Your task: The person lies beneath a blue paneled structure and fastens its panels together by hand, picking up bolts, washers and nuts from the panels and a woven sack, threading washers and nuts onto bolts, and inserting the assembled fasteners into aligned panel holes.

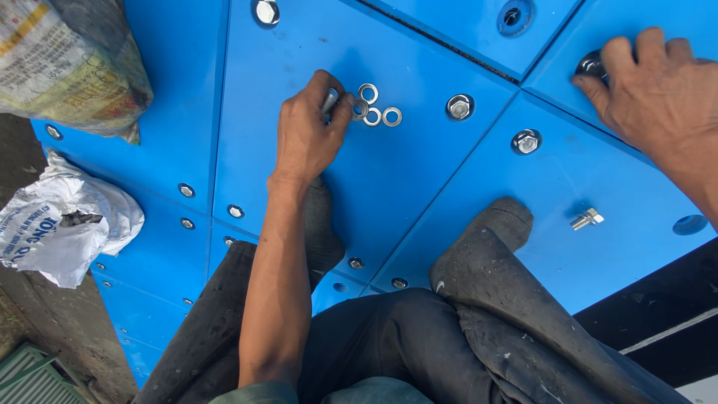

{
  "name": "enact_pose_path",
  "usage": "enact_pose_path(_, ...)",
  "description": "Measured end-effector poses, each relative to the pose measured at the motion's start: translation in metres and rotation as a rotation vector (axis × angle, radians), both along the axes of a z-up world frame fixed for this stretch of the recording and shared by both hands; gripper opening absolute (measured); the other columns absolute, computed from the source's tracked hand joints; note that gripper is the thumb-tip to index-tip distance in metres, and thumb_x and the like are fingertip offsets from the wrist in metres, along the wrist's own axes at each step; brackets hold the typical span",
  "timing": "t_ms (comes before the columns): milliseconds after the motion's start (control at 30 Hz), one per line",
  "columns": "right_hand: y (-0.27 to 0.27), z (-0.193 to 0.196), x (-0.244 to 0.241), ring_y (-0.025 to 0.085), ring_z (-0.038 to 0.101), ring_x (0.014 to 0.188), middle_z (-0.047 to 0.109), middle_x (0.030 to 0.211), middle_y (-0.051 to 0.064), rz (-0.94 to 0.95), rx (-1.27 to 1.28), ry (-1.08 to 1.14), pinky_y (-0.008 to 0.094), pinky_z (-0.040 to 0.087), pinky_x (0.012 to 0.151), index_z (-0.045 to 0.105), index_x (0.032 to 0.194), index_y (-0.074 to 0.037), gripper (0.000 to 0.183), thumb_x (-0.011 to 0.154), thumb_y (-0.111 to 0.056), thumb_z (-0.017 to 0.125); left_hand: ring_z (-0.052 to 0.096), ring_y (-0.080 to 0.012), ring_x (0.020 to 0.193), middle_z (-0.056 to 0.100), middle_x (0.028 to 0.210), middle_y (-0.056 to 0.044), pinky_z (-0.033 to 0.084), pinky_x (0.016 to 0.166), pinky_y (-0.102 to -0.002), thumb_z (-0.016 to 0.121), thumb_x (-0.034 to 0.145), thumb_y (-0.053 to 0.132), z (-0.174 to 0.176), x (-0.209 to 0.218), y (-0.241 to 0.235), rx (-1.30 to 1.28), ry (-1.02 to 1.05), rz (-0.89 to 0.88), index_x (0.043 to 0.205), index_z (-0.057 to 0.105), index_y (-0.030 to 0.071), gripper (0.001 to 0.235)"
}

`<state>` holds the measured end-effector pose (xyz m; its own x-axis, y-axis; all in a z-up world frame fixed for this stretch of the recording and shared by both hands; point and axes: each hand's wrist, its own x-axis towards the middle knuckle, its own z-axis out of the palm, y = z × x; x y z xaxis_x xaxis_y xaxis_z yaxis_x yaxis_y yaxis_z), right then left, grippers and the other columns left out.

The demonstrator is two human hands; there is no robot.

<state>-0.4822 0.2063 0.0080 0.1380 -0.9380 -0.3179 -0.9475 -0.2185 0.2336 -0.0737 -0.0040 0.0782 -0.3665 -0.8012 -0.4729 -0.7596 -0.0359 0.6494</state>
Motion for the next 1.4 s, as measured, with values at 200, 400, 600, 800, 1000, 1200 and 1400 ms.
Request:
enact_pose_path(200, -0.008, -0.002, 0.009, 0.011, 0.058, 0.050, 0.057, 0.061, 0.002, -0.108, 0.055, 0.018, 0.027, 0.038, 0.044, 0.063, 0.081, -0.017, 0.053, 0.111, -0.061, 0.056, 0.072, -0.0278, 0.072, 0.074, 0.088, -0.009, 0.055, 0.065, -0.043, 0.081, 0.087, 0.014, -0.010, -0.024, 0.026, -0.156, -0.037, -0.383, 0.105, 0.067, 0.009, 0.023)
enact_pose_path(400, -0.020, 0.023, 0.027, 0.009, 0.059, 0.061, 0.060, 0.082, 0.000, -0.124, -0.171, -0.024, 0.023, 0.037, 0.044, 0.063, 0.090, -0.016, 0.049, 0.099, -0.064, 0.074, 0.071, -0.0300, 0.083, 0.071, 0.087, -0.009, 0.054, 0.065, -0.045, 0.087, 0.078, 0.022, -0.037, -0.034, 0.044, -0.260, -0.101, -0.553, 0.103, 0.063, 0.007, 0.038)
enact_pose_path(600, -0.002, -0.010, 0.009, 0.011, 0.057, 0.066, 0.051, 0.079, 0.001, -0.155, -0.095, -0.138, 0.025, 0.038, 0.043, 0.054, 0.079, -0.014, 0.049, 0.102, -0.056, 0.068, 0.071, -0.0318, 0.071, 0.072, 0.082, -0.012, 0.053, 0.060, -0.045, 0.088, 0.079, 0.030, -0.039, -0.037, 0.039, -0.176, -0.270, -0.478, 0.097, 0.062, 0.005, 0.041)
enact_pose_path(800, -0.018, 0.041, 0.011, 0.013, 0.063, 0.077, 0.056, 0.091, 0.004, -0.023, -0.257, -0.240, 0.023, 0.042, 0.043, 0.069, 0.107, -0.017, 0.027, 0.097, -0.041, 0.076, 0.072, -0.0286, 0.066, 0.072, 0.073, -0.014, 0.053, 0.059, -0.041, 0.080, 0.092, 0.033, -0.021, -0.054, 0.031, 0.084, -0.195, -0.325, 0.095, 0.063, 0.006, 0.032)
enact_pose_path(1000, -0.007, 0.017, 0.007, 0.008, 0.064, 0.078, 0.057, 0.096, 0.001, 0.041, -0.258, -0.144, 0.020, 0.042, 0.044, 0.068, 0.107, -0.013, 0.005, 0.104, -0.017, 0.069, 0.072, -0.0202, 0.062, 0.073, 0.073, -0.013, 0.052, 0.056, -0.034, 0.065, 0.103, 0.031, -0.013, -0.079, 0.039, 0.219, 0.012, -0.164, 0.101, 0.056, 0.006, 0.027)
enact_pose_path(1200, -0.011, 0.009, 0.009, 0.007, 0.062, 0.070, 0.057, 0.089, 0.003, 0.017, -0.116, -0.176, 0.022, 0.041, 0.044, 0.065, 0.101, -0.011, 0.023, 0.117, -0.028, 0.064, 0.074, -0.0151, 0.066, 0.076, 0.076, -0.010, 0.051, 0.054, -0.030, 0.063, 0.104, 0.032, -0.019, -0.093, 0.046, 0.253, 0.138, -0.170, 0.098, 0.055, 0.008, 0.026)
enact_pose_path(1400, -0.011, -0.010, 0.008, 0.007, 0.056, 0.061, 0.054, 0.077, 0.002, 0.074, -0.105, 0.014, 0.023, 0.037, 0.040, 0.060, 0.092, -0.014, 0.037, 0.111, -0.046, 0.059, 0.067, -0.0094, 0.067, 0.069, 0.073, -0.005, 0.046, 0.053, -0.027, 0.063, 0.107, 0.031, -0.034, -0.091, 0.053, 0.257, 0.333, -0.095, 0.096, 0.055, 0.010, 0.026)
